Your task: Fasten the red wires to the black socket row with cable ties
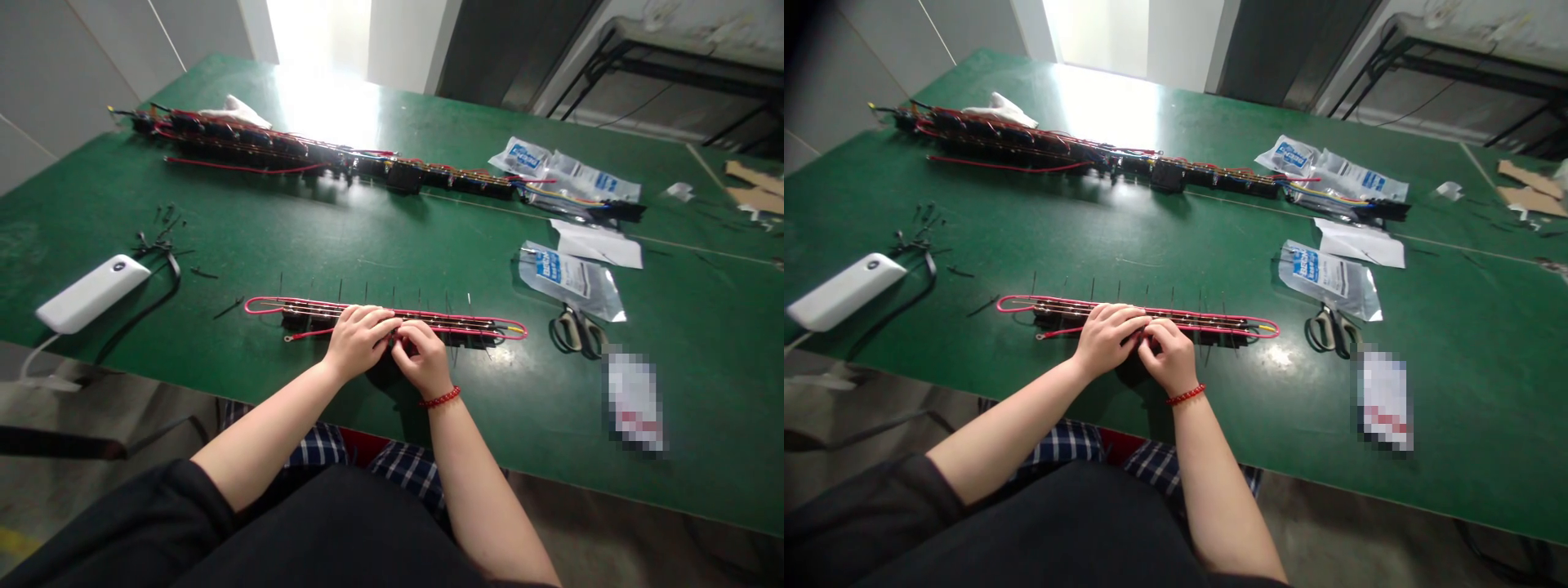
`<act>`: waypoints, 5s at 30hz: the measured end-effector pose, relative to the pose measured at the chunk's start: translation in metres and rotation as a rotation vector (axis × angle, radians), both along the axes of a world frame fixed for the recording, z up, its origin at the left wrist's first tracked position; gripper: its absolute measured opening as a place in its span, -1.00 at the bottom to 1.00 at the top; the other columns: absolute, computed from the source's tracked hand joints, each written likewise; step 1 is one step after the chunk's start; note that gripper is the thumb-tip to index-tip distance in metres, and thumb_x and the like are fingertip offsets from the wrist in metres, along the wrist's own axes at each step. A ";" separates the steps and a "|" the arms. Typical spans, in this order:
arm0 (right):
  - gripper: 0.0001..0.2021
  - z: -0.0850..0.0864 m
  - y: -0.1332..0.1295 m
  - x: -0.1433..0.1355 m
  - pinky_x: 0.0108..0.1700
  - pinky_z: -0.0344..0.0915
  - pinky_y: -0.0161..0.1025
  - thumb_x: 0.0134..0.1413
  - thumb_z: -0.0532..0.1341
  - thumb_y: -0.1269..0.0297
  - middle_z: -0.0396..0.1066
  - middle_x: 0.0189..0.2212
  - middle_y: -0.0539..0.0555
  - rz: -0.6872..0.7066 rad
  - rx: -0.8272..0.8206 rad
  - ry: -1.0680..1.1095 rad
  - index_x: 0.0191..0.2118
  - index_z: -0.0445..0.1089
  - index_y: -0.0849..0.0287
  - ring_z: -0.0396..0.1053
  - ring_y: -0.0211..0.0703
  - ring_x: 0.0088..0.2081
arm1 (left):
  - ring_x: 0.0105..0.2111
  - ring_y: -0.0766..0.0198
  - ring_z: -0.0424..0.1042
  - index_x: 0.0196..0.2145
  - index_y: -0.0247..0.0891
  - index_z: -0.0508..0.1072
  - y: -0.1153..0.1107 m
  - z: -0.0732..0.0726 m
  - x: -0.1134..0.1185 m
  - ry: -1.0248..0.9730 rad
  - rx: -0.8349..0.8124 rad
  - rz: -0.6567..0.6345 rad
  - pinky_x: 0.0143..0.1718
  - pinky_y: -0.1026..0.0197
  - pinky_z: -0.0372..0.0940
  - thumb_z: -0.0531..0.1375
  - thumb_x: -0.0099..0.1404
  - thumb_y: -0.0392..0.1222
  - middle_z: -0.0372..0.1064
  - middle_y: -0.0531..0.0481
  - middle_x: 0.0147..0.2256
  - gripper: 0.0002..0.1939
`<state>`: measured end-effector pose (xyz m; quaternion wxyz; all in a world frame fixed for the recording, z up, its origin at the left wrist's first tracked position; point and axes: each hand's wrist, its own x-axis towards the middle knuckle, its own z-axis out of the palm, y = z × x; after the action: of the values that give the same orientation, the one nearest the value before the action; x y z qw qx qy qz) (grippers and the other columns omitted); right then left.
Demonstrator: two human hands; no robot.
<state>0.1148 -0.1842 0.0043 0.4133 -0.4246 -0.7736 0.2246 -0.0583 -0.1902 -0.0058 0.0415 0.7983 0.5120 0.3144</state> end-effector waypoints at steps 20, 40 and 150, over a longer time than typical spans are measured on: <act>-0.90 0.003 -0.001 0.002 -0.20 0.44 -0.22 0.15 0.15 0.42 0.50 -0.30 0.08 0.017 0.000 -0.075 -0.33 0.38 0.10 0.47 -0.15 -0.28 | 0.06 0.13 0.43 -0.04 -0.08 0.51 0.001 0.004 0.002 0.002 0.003 0.027 0.11 0.01 0.20 0.20 0.34 -0.22 0.54 0.05 0.03 -0.75; -0.88 0.010 -0.016 0.003 -0.19 0.38 -0.28 0.19 0.12 0.40 0.54 -0.23 0.12 -0.051 0.003 -0.237 -0.29 0.41 0.14 0.50 -0.13 -0.22 | 0.05 0.12 0.44 -0.05 -0.10 0.51 0.002 0.000 0.002 -0.010 0.018 0.038 0.11 0.00 0.20 0.18 0.38 -0.16 0.55 0.02 0.02 -0.79; -0.86 0.024 -0.015 -0.032 -0.68 -0.24 -0.38 -0.04 0.10 0.27 0.09 -0.78 -0.20 -0.201 -1.193 0.504 -0.55 0.14 0.09 -0.14 -0.43 -0.76 | -0.01 0.15 0.53 -0.18 -0.19 0.53 0.002 -0.005 0.003 -0.074 0.120 0.070 0.09 0.04 0.34 0.16 0.41 -0.22 0.59 -0.04 -0.06 -0.87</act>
<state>0.0832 -0.1990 0.0282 0.2945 -0.5855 -0.3524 0.6681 -0.0557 -0.1879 -0.0109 0.0014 0.7687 0.5179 0.3753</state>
